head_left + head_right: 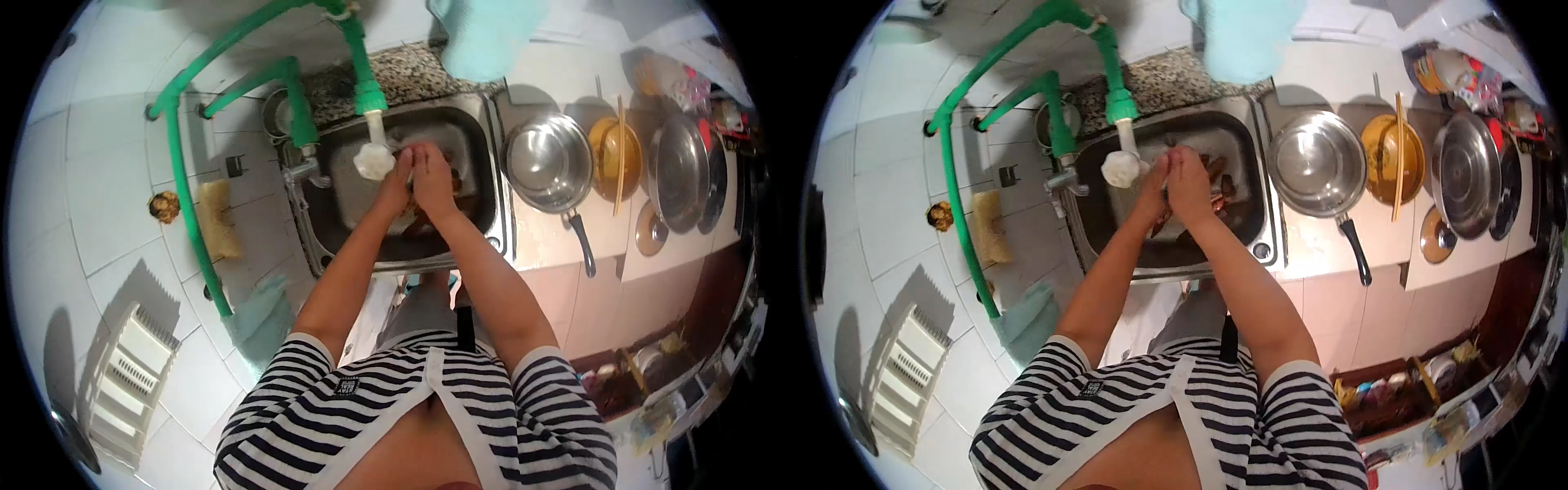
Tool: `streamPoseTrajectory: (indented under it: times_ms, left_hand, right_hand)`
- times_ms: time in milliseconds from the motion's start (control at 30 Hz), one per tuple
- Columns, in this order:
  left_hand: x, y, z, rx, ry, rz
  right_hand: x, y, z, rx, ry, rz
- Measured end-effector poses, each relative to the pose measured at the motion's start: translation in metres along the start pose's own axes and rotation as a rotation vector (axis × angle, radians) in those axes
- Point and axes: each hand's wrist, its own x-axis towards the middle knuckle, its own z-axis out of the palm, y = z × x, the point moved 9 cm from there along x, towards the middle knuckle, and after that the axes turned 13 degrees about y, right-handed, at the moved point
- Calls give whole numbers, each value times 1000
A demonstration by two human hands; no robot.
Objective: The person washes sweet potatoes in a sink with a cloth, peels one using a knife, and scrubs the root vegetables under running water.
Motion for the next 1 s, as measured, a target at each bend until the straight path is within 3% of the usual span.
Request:
streamPoseTrajectory:
  times_ms: [33,67,167,267,333,400,433,500,567,633,700,767,833,867,933,1000]
  left_hand:
    - [-8,23,-1,154,-32,288]
    - [-7,26,-6,150,-13,301]
    - [-10,-26,-12,-407,59,-575]
    - [-11,0,0,-551,-89,-459]
    - [-1,1,5,-442,-51,-365]
    - [-7,-1,14,-506,-34,-598]
    - [-4,8,13,-570,41,-535]
    - [-5,18,13,-601,17,-557]
    - [-7,32,8,-543,35,-555]
    - [12,-21,7,-555,170,-549]
    - [1,24,5,-563,105,-632]
    - [-23,80,-5,-702,90,-663]
    - [-32,86,-4,-746,29,-631]
    - [-33,80,-1,-754,0,-607]
    - [-26,59,6,-766,-53,-548]
    - [-19,42,11,-793,-78,-491]
  right_hand:
    - [4,23,3,-28,-46,215]
    - [2,46,4,-61,-92,434]
    - [-3,87,-23,60,127,641]
    - [-14,98,-44,-54,113,629]
    - [-23,93,-43,-127,-18,536]
    - [-27,71,-41,-319,-82,241]
    - [-28,57,-41,-318,-85,208]
    - [-19,5,-44,-472,-36,-115]
    - [-6,-47,-43,-303,-48,-144]
    - [3,-102,-42,-130,-73,-169]
    - [3,-166,-30,-141,-198,-468]
    - [4,-193,-19,-210,-313,-590]
    - [-7,-206,-7,-425,-412,-846]
    - [-9,-204,-6,-429,-411,-868]
    - [-12,-170,14,-651,-653,-766]
    - [-10,-166,17,-666,-612,-864]
